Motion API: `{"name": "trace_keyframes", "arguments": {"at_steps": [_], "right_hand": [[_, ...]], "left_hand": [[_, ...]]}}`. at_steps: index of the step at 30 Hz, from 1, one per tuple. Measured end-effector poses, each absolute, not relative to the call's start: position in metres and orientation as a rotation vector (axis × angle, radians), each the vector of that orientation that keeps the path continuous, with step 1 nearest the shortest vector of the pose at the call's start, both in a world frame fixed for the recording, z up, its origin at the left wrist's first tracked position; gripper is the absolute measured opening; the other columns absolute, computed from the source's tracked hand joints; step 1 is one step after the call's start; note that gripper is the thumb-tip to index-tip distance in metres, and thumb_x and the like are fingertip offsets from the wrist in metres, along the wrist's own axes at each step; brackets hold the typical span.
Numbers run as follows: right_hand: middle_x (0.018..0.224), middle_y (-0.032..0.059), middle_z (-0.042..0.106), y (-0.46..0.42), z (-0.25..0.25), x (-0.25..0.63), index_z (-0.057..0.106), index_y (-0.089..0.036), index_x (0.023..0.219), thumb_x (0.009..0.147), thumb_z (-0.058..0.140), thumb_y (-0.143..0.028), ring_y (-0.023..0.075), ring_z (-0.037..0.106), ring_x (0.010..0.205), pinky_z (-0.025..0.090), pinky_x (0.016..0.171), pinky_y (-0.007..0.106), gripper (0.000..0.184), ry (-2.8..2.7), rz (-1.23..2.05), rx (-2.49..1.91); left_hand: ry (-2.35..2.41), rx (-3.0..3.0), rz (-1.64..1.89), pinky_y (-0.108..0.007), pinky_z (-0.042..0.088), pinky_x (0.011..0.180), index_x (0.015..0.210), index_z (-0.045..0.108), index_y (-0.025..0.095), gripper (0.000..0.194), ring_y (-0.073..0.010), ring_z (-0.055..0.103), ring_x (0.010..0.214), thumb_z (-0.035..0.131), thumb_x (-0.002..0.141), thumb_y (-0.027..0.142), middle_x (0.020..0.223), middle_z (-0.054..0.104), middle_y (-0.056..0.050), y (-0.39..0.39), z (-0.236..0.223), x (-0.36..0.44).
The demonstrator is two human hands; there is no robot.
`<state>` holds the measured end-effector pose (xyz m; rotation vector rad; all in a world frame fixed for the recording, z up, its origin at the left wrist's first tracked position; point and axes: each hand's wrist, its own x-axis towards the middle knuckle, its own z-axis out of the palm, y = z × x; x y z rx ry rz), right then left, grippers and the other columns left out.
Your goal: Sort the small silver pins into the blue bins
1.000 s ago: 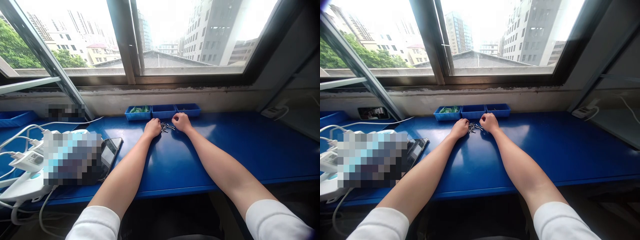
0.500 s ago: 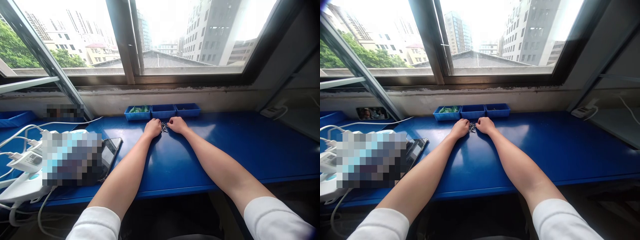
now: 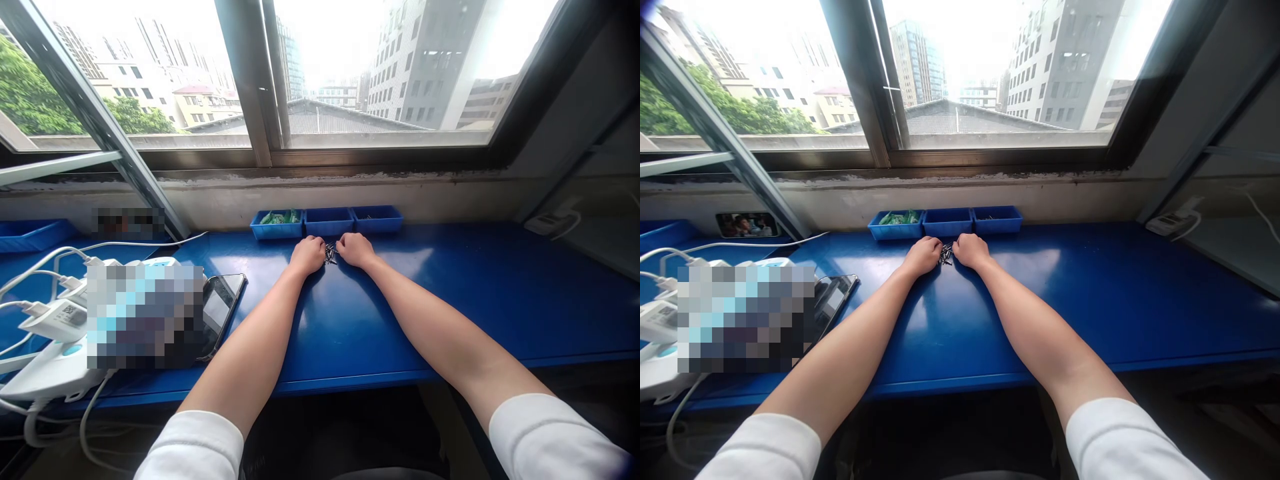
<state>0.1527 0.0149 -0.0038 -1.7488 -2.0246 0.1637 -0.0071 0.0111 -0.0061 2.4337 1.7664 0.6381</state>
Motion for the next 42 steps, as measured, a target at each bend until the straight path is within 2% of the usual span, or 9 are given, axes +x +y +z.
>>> {"name": "trace_keyframes", "arguments": {"at_steps": [3, 7, 12, 17, 21, 29, 36, 42], "right_hand": [[0.088, 0.0112, 0.070, 0.018, -0.007, 0.155, 0.066, -0.018, 0.084, 0.087, 0.046, -0.036, 0.0233, 0.064, 0.083, 0.043, 0.071, 0.030, 0.027, -1.947, 0.217, -1.690], [0.076, 0.0067, 0.069, 0.022, -0.007, 0.162, 0.062, -0.018, 0.079, 0.087, 0.047, -0.035, 0.0177, 0.062, 0.072, 0.043, 0.068, 0.027, 0.024, -1.822, 0.336, -1.547], [0.062, 0.0008, 0.064, 0.021, -0.003, 0.168, 0.060, -0.018, 0.071, 0.082, 0.053, -0.037, 0.0128, 0.056, 0.057, 0.042, 0.061, 0.025, 0.023, -1.712, 0.523, -1.338], [0.054, -0.0029, 0.058, 0.019, -0.001, 0.167, 0.059, -0.019, 0.080, 0.078, 0.055, -0.040, 0.0118, 0.051, 0.048, 0.040, 0.052, 0.025, 0.022, -1.669, 0.700, -1.187], [0.052, -0.0039, 0.056, 0.017, 0.000, 0.163, 0.058, -0.020, 0.083, 0.077, 0.055, -0.042, 0.0113, 0.049, 0.047, 0.038, 0.049, 0.024, 0.023, -1.694, 0.760, -1.123], [0.052, -0.0035, 0.057, 0.015, 0.001, 0.160, 0.056, -0.021, 0.083, 0.076, 0.058, -0.046, 0.0123, 0.051, 0.047, 0.039, 0.049, 0.025, 0.026, -1.673, 0.788, -1.108], [0.060, 0.0012, 0.063, 0.015, 0.004, 0.162, 0.061, -0.018, 0.071, 0.075, 0.052, -0.066, 0.0101, 0.046, 0.046, 0.039, 0.049, 0.025, 0.049, -1.558, 0.859, -1.013], [0.063, 0.0058, 0.065, 0.014, 0.004, 0.166, 0.066, -0.017, 0.065, 0.074, 0.046, -0.073, 0.0116, 0.049, 0.049, 0.037, 0.048, 0.026, 0.061, -1.503, 0.984, -0.959]], "left_hand": [[1.754, 2.435, 0.640, -0.033, 0.045, 0.084, 0.096, 0.066, 0.020, 0.034, -0.0240, 0.059, 0.097, 0.034, 0.092, 0.031, 0.106, 0.063, -0.010, 0.011, -0.006, -0.007], [1.745, 2.410, 0.674, -0.033, 0.045, 0.086, 0.099, 0.065, 0.019, 0.034, -0.0241, 0.059, 0.098, 0.034, 0.092, 0.029, 0.107, 0.063, -0.010, 0.012, -0.006, -0.008], [1.672, 2.395, 0.897, -0.031, 0.043, 0.093, 0.109, 0.061, 0.018, 0.030, -0.0218, 0.058, 0.104, 0.038, 0.091, 0.025, 0.112, 0.063, -0.009, 0.012, -0.004, -0.008], [1.517, 2.425, 1.028, -0.029, 0.043, 0.095, 0.110, 0.062, 0.021, 0.027, -0.0198, 0.058, 0.106, 0.044, 0.090, 0.025, 0.114, 0.063, -0.006, 0.008, 0.001, -0.005], [1.434, 2.436, 1.067, -0.028, 0.045, 0.091, 0.101, 0.065, 0.020, 0.024, -0.0181, 0.060, 0.099, 0.045, 0.090, 0.026, 0.106, 0.065, -0.006, 0.006, 0.003, -0.004], [1.318, 2.446, 1.127, -0.025, 0.047, 0.084, 0.094, 0.064, 0.019, 0.016, -0.0160, 0.061, 0.091, 0.051, 0.087, 0.026, 0.098, 0.066, -0.004, 0.006, 0.002, -0.004], [1.517, 2.388, 1.106, -0.028, 0.047, 0.084, 0.090, 0.065, 0.020, 0.017, -0.0177, 0.061, 0.090, 0.048, 0.088, 0.022, 0.097, 0.066, -0.005, 0.010, 0.001, -0.009], [1.497, 2.386, 1.128, -0.027, 0.047, 0.083, 0.091, 0.066, 0.020, 0.020, -0.0175, 0.061, 0.090, 0.047, 0.089, 0.023, 0.097, 0.067, -0.005, 0.012, -0.002, -0.012]]}}
